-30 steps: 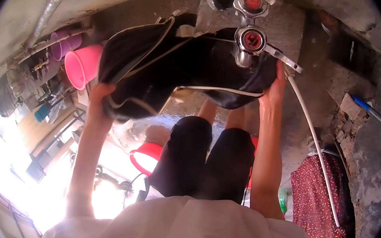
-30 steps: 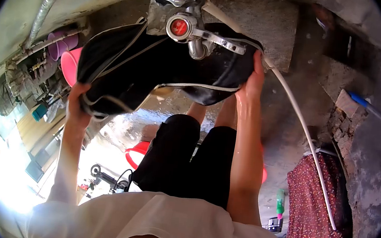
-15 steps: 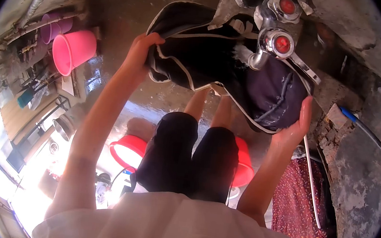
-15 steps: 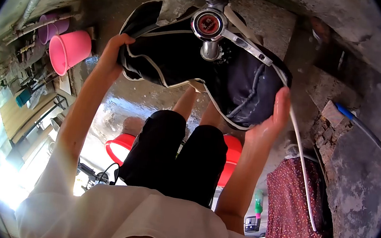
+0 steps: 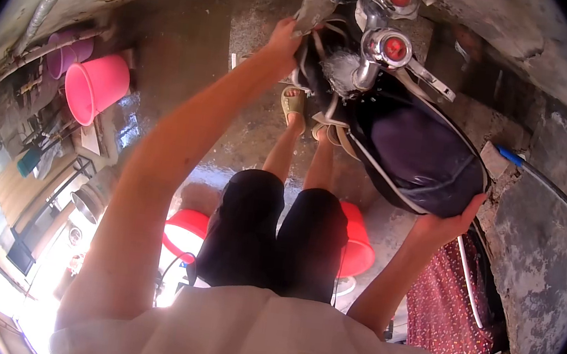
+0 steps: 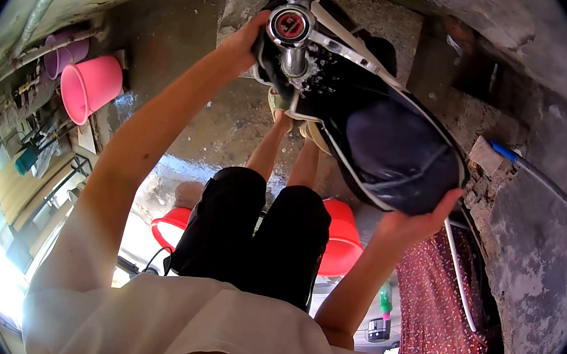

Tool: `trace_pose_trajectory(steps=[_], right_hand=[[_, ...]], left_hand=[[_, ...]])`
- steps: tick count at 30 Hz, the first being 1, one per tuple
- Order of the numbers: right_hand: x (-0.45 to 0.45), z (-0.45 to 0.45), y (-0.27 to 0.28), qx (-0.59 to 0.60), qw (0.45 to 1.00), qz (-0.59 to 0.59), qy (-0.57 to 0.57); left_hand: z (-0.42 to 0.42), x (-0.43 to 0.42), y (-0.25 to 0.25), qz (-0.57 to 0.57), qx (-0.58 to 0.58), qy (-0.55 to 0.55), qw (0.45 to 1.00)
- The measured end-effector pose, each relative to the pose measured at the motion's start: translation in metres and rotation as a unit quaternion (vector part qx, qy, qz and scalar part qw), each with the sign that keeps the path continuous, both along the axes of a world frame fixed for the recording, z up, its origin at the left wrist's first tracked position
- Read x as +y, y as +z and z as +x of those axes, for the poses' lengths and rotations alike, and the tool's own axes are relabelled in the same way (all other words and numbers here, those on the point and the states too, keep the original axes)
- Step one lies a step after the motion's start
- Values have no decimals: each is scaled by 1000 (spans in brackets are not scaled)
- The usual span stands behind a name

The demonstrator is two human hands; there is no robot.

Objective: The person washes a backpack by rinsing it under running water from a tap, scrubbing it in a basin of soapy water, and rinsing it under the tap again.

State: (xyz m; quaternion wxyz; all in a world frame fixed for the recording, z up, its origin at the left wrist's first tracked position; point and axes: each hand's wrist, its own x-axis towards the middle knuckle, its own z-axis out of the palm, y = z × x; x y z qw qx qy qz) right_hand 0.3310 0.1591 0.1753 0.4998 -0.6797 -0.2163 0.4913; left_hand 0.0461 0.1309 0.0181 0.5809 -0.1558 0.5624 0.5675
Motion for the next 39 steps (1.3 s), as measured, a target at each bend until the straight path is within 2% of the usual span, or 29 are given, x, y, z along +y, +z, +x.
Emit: trace_pose_trajectory(steps=[1, 2, 3, 4, 6, 9, 14, 17, 19, 21, 22, 23, 25, 26, 27, 28, 30, 31, 32, 34, 36, 37, 39], right_hand=[[3, 10, -9, -58, 998, 15, 28], [10, 15, -12, 2, 1000, 2, -16], [17, 20, -15, 59, 996, -9, -64], [20, 27, -21, 69, 996, -6, -62], [21, 38, -36, 95, 994, -1, -54], [18, 31, -37, 103, 992, -25, -69], [3, 3, -9, 136, 986, -68, -69], [-7, -9, 1, 177, 978, -103, -24], [-12, -25, 5, 214, 969, -108, 56], [-17, -35, -22, 292, 924, -112, 218], [-23, -46, -45, 304, 916, -121, 233], [-20, -74, -36, 267, 924, -135, 237], [-22, -96, -70, 274, 917, -135, 258], [-19, -113, -71, 283, 925, -125, 223], [-19, -121, -80, 256, 926, -120, 250], [-23, -126, -88, 228, 927, -115, 276], [-37, -139, -85, 70, 889, -144, 429], [-44, -143, -75, 18, 835, -143, 530], [-76, -152, -80, -181, 820, -1, 542], [-82, -158, -50, -102, 778, -98, 613], [-105, -154, -42, -156, 784, 80, 595], [-110, -154, -40, -142, 777, 100, 605], [-114, -148, -30, -114, 758, 139, 627]], left_hand=[[-6, -4, -16, 90, 177, -91, 976], [-14, -15, -46, 176, 345, -179, 904], [-8, -10, -8, 107, 206, -121, 965], [-1, -3, 32, 28, 70, -27, 997], [-9, -1, 68, 79, 15, -21, 997], [-15, -1, 106, 86, 20, -55, 995], [-35, -6, 114, 6, 8, -32, 999], [-33, -19, 111, -25, 4, -30, 999], [-23, -27, 111, -16, -24, 1, 1000], [-10, -35, 122, -5, -84, 35, 996], [-1, -39, 130, -15, -85, 49, 995], [11, -41, 139, -25, -85, 63, 994], [30, -49, 148, -47, -64, 57, 995], [37, -58, 141, -62, -40, 42, 996], [36, -78, 115, -49, -22, -26, 998], [37, -90, 105, -49, -10, -35, 998], [40, -103, 96, -44, 13, -60, 997], [41, -107, 95, -37, 13, -71, 997], [38, -130, 74, -33, 54, -104, 993], [42, -131, 90, -47, 18, -89, 995], [42, -116, 127, 3, -31, -35, 999], [41, -118, 128, -2, -39, -23, 999], [34, -125, 118, -75, 19, -91, 993]])
